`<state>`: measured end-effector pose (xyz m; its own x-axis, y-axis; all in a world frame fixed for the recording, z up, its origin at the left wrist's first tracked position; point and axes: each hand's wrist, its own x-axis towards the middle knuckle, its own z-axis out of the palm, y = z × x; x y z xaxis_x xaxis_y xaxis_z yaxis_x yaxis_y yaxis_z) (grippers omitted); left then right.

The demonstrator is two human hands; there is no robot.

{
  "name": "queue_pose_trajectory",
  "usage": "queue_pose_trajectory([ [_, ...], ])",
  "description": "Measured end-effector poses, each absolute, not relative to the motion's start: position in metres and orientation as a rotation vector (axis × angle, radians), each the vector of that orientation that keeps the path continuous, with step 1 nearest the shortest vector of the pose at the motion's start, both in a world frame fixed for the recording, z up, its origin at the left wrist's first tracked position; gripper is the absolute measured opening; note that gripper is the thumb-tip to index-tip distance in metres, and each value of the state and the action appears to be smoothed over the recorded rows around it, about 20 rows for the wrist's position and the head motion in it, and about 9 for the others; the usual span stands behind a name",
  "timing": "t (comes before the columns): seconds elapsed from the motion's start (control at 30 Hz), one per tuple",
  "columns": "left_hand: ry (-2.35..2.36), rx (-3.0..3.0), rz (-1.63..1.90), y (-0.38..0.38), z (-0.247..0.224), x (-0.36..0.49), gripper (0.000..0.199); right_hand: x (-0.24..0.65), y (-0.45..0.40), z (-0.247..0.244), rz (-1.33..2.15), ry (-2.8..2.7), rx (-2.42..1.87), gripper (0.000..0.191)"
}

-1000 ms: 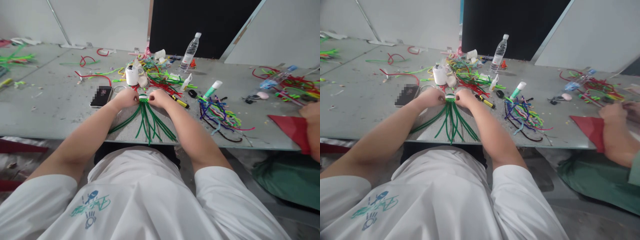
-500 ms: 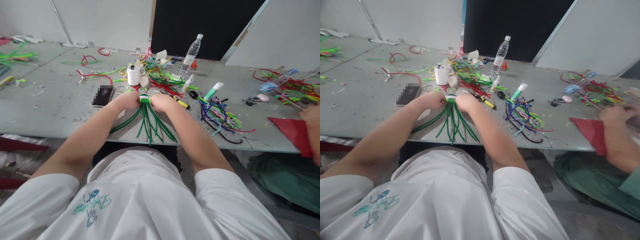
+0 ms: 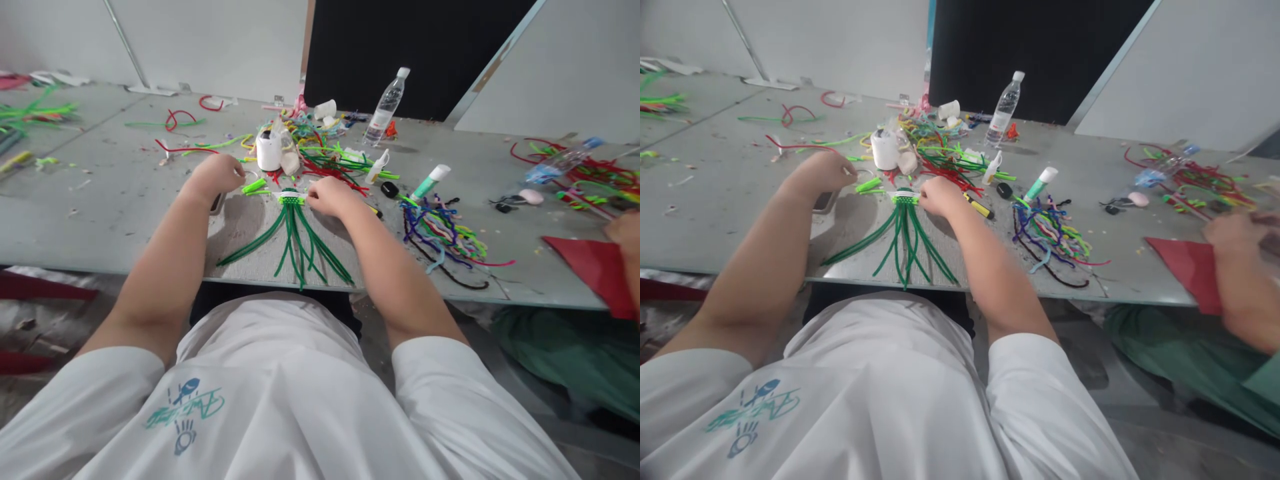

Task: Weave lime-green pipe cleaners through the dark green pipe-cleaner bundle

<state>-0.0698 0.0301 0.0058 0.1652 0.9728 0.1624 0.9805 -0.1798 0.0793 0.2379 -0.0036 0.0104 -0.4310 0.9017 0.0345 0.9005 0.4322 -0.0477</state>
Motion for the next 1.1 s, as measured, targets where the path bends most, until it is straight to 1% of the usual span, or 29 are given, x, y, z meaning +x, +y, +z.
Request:
queue_pose_trajectory([
  [0.33, -1.931, -2.416, -0.202, 0.039, -0.019, -0.039, 0.037, 0.239, -0.001, 0.009, 0.103, -2.486, -1.619, 0.031],
  [0.47, -1.924, -2.437, -0.153, 0.040, -0.023, -0.035, 0.031, 0.239, 0.001, 0.006, 0.156, -2.499, -1.583, 0.030],
  [0.6, -1.913, -2.434, -0.114, 0.038, -0.025, -0.028, 0.030, 0.238, 0.003, 0.003, 0.205, -2.521, -1.521, 0.026],
  [0.8, -1.930, -2.423, -0.091, 0.027, -0.016, -0.022, 0.043, 0.223, 0.001, -0.006, 0.310, -2.589, -1.362, 0.021],
  [0.9, -1.924, -2.450, -0.100, 0.020, -0.008, -0.022, 0.045, 0.213, -0.002, -0.012, 0.348, -2.637, -1.269, 0.017],
  [1.03, -1.871, -2.571, -0.086, 0.014, 0.001, -0.018, 0.055, 0.207, -0.003, -0.016, 0.347, -2.657, -1.203, 0.023],
  [1.1, -1.841, -2.658, -0.041, 0.011, 0.004, -0.014, 0.056, 0.208, -0.003, -0.016, 0.341, -2.663, -1.186, 0.025],
])
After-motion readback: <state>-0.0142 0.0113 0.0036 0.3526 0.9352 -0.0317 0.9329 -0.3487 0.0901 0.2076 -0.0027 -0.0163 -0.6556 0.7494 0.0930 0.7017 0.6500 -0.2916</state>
